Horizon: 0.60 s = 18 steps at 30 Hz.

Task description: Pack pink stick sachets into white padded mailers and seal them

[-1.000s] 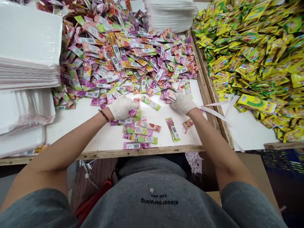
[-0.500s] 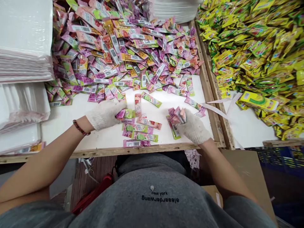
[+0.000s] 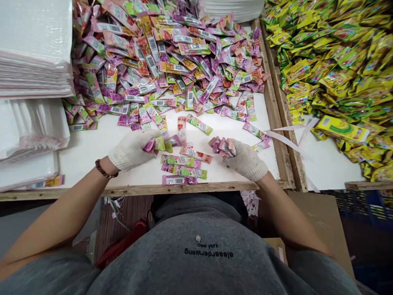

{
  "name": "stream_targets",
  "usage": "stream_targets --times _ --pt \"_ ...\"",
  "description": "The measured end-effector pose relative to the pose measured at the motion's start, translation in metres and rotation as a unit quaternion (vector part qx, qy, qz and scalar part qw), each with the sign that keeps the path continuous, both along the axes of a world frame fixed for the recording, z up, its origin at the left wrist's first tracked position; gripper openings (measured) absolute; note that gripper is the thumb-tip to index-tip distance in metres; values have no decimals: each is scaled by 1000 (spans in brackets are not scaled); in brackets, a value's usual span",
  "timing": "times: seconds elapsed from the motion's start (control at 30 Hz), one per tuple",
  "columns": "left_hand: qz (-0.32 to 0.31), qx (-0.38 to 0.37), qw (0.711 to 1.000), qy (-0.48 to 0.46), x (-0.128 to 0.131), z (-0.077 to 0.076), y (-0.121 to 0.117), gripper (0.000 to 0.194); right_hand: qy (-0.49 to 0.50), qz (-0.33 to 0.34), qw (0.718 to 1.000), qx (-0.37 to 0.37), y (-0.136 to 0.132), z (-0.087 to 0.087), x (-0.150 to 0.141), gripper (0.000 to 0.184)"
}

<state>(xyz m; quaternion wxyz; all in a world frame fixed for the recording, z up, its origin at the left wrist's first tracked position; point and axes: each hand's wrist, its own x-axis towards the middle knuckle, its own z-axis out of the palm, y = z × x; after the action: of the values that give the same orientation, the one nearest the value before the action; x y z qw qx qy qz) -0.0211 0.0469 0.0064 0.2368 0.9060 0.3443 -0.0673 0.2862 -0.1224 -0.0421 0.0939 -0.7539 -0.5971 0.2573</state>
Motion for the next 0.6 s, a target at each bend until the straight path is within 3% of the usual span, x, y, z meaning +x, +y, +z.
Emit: stream_targets --times 0.07,0.2,0.3,0.4,0.5,0.6 --pt "-28 -17 999 6 12 -4 -9 45 11 36 999 -11 15 5 -19 37" --pt "-112 -6 987 112 39 -23 -23 54 -57 104 989 -92 44 9 -54 32" --pt "-139 -9 980 144 48 -32 -25 48 -97 151 977 -118 54 7 -63 27" --pt "-151 -9 982 114 45 -32 -23 48 -110 181 973 -94 54 4 -59 27" --pt "-153 -24 985 71 37 -31 -20 55 -62 159 982 -79 52 4 -50 25" --pt "-102 -70 992 22 27 -34 -16 51 41 52 990 -123 53 9 -38 16"
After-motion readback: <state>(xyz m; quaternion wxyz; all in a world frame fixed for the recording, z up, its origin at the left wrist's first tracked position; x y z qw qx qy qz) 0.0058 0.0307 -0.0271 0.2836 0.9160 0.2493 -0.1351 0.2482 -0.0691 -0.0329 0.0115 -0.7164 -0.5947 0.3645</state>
